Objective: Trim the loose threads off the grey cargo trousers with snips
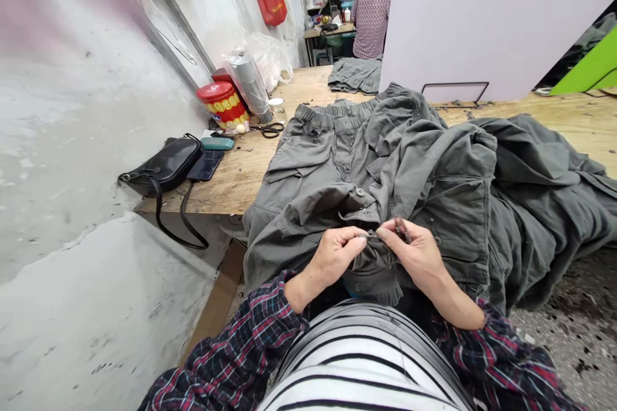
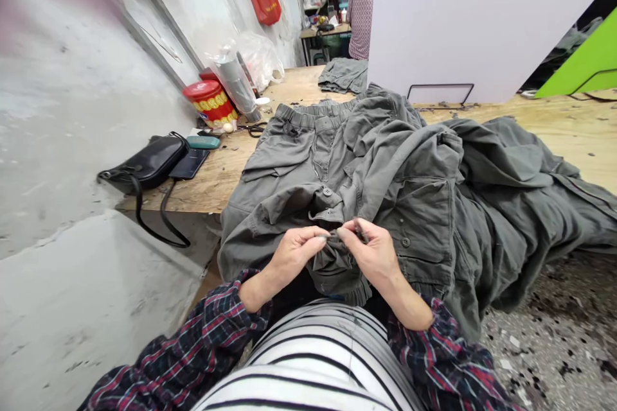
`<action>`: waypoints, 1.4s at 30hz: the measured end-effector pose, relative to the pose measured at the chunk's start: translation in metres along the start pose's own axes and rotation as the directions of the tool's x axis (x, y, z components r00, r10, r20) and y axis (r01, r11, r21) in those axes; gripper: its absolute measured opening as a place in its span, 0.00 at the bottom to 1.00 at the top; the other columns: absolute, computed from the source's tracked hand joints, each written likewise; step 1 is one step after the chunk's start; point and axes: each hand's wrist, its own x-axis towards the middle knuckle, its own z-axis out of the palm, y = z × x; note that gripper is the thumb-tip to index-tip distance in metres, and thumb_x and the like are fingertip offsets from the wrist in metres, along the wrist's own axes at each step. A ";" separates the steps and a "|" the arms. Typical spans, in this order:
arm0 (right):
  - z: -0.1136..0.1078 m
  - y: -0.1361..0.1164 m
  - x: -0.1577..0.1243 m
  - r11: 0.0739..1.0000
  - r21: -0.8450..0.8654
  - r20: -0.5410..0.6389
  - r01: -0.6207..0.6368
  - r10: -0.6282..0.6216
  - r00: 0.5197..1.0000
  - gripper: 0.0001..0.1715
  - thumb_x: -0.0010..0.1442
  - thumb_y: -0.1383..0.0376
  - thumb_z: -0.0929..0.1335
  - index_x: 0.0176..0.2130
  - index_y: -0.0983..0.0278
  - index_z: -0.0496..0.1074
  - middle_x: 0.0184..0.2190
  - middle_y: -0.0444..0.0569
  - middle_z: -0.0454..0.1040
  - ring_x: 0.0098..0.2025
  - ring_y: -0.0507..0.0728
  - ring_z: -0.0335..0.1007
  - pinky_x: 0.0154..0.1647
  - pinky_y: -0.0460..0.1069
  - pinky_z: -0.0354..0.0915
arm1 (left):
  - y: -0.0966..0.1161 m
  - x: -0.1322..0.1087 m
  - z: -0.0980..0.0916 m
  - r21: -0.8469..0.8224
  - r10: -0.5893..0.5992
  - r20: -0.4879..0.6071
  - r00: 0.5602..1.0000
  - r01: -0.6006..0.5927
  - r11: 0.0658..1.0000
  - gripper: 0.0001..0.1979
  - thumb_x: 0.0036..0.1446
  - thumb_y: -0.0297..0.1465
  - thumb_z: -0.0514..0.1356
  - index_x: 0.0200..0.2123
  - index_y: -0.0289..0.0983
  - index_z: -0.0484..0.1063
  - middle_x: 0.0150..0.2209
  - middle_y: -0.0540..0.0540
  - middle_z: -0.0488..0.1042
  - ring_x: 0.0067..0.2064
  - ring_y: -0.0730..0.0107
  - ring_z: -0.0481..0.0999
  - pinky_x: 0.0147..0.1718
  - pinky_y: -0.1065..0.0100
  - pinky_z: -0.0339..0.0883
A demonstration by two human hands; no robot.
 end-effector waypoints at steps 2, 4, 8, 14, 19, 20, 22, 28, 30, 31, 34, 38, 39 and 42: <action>-0.008 0.008 0.004 0.986 0.104 -0.081 -0.132 0.141 0.987 0.16 0.53 0.53 0.67 0.27 0.64 0.68 0.21 0.42 0.66 0.22 0.48 0.58 0.21 0.44 0.57 | -0.001 -0.004 0.004 0.117 0.181 0.000 0.983 -0.180 0.977 0.10 0.54 0.28 0.55 0.32 0.33 0.76 0.27 0.46 0.76 0.30 0.71 0.72 0.32 0.70 0.64; -0.015 0.015 0.004 0.974 0.111 -0.134 -0.197 0.211 0.968 0.18 0.51 0.51 0.68 0.29 0.65 0.69 0.22 0.43 0.67 0.22 0.49 0.59 0.20 0.44 0.57 | -0.005 -0.008 0.009 0.205 0.360 0.021 0.933 -0.357 0.911 0.09 0.54 0.26 0.55 0.33 0.32 0.76 0.29 0.43 0.77 0.33 0.68 0.73 0.37 0.67 0.65; -0.013 0.020 -0.006 0.988 -0.020 -0.167 -0.154 0.149 0.975 0.17 0.52 0.52 0.67 0.30 0.64 0.70 0.23 0.44 0.69 0.23 0.50 0.61 0.24 0.45 0.59 | -0.015 -0.010 0.020 0.261 0.475 0.047 0.879 -0.470 0.843 0.09 0.54 0.24 0.55 0.35 0.32 0.76 0.29 0.42 0.77 0.34 0.67 0.75 0.38 0.65 0.67; 0.000 0.015 -0.003 0.969 -0.238 -0.159 -0.072 0.034 0.987 0.18 0.49 0.57 0.69 0.40 0.64 0.72 0.30 0.47 0.74 0.27 0.51 0.66 0.28 0.46 0.62 | -0.016 -0.013 0.020 0.188 0.356 0.110 0.928 -0.372 0.909 0.10 0.52 0.25 0.58 0.39 0.33 0.73 0.33 0.43 0.76 0.36 0.68 0.74 0.40 0.66 0.67; -0.006 0.016 0.005 0.957 -0.290 -0.061 -0.026 0.009 0.998 0.13 0.53 0.61 0.64 0.35 0.65 0.74 0.26 0.46 0.72 0.25 0.51 0.63 0.25 0.45 0.59 | -0.020 0.001 0.001 0.488 0.433 -0.235 0.870 -0.279 0.827 0.14 0.52 0.28 0.60 0.44 0.34 0.71 0.40 0.40 0.73 0.43 0.63 0.71 0.43 0.61 0.66; -0.007 0.015 0.005 0.957 -0.291 -0.044 -0.005 -0.008 0.999 0.13 0.53 0.61 0.64 0.35 0.66 0.74 0.26 0.46 0.72 0.25 0.50 0.63 0.25 0.45 0.59 | -0.020 0.006 -0.004 0.569 0.478 -0.220 0.851 -0.286 0.771 0.14 0.52 0.29 0.60 0.43 0.35 0.71 0.40 0.40 0.73 0.44 0.62 0.70 0.44 0.59 0.65; -0.009 0.012 0.004 0.958 -0.286 -0.026 0.017 -0.025 0.999 0.13 0.53 0.62 0.64 0.35 0.66 0.73 0.27 0.46 0.72 0.25 0.50 0.63 0.24 0.44 0.58 | -0.019 0.016 -0.012 0.637 0.523 -0.103 0.846 -0.348 0.688 0.09 0.55 0.30 0.58 0.40 0.38 0.74 0.39 0.42 0.74 0.42 0.63 0.70 0.44 0.59 0.64; -0.010 0.002 0.010 0.971 -0.240 -0.009 -0.013 0.011 1.000 0.11 0.52 0.62 0.64 0.32 0.66 0.72 0.23 0.43 0.69 0.21 0.48 0.58 0.20 0.43 0.54 | -0.016 0.025 -0.010 0.599 0.567 0.120 0.815 -0.515 0.614 0.24 0.51 0.32 0.59 0.52 0.35 0.64 0.49 0.38 0.70 0.51 0.59 0.68 0.49 0.56 0.61; -0.009 0.002 0.011 0.971 -0.238 -0.005 -0.013 0.012 1.000 0.10 0.52 0.62 0.64 0.31 0.65 0.72 0.22 0.42 0.68 0.21 0.48 0.57 0.20 0.43 0.54 | -0.019 0.027 -0.007 0.627 0.604 0.048 0.795 -0.495 0.602 0.19 0.52 0.27 0.56 0.49 0.35 0.66 0.45 0.39 0.73 0.47 0.61 0.70 0.46 0.58 0.63; -0.009 0.003 0.011 0.970 -0.242 -0.008 -0.014 0.013 1.000 0.10 0.52 0.61 0.64 0.31 0.65 0.71 0.22 0.42 0.68 0.20 0.48 0.57 0.20 0.44 0.54 | -0.021 0.029 -0.005 0.645 0.620 0.003 0.784 -0.476 0.598 0.16 0.51 0.25 0.55 0.45 0.35 0.69 0.41 0.41 0.74 0.44 0.62 0.72 0.44 0.59 0.64; -0.011 0.008 0.006 0.958 -0.287 0.004 0.012 -0.011 1.000 0.09 0.53 0.61 0.64 0.32 0.64 0.71 0.23 0.42 0.69 0.22 0.49 0.60 0.22 0.44 0.57 | -0.026 0.032 -0.003 0.651 0.620 -0.106 0.777 -0.418 0.634 0.07 0.50 0.24 0.55 0.34 0.35 0.71 0.30 0.45 0.75 0.34 0.66 0.72 0.36 0.62 0.65; -0.019 0.007 -0.005 0.861 -0.490 0.101 0.136 -0.099 0.990 0.11 0.56 0.57 0.65 0.32 0.61 0.70 0.23 0.43 0.70 0.24 0.51 0.63 0.26 0.46 0.59 | -0.028 0.025 0.001 0.461 0.513 -0.247 0.822 -0.365 0.809 0.04 0.54 0.25 0.54 0.31 0.36 0.69 0.27 0.48 0.72 0.30 0.72 0.70 0.31 0.69 0.65; -0.021 0.005 -0.007 0.809 -0.560 0.121 0.178 -0.132 0.984 0.12 0.57 0.56 0.64 0.33 0.61 0.70 0.24 0.44 0.71 0.25 0.51 0.63 0.28 0.46 0.59 | -0.028 0.023 0.003 0.416 0.482 -0.275 0.832 -0.349 0.839 0.04 0.55 0.26 0.54 0.31 0.36 0.68 0.28 0.48 0.72 0.30 0.73 0.70 0.31 0.70 0.64; -0.024 -0.005 -0.009 0.620 -0.719 0.172 0.313 -0.278 0.945 0.15 0.62 0.57 0.60 0.38 0.64 0.68 0.29 0.47 0.72 0.29 0.53 0.65 0.35 0.49 0.58 | -0.027 0.017 0.008 0.335 0.424 -0.305 0.853 -0.321 0.886 0.02 0.54 0.26 0.55 0.29 0.36 0.66 0.27 0.49 0.70 0.30 0.74 0.69 0.31 0.71 0.64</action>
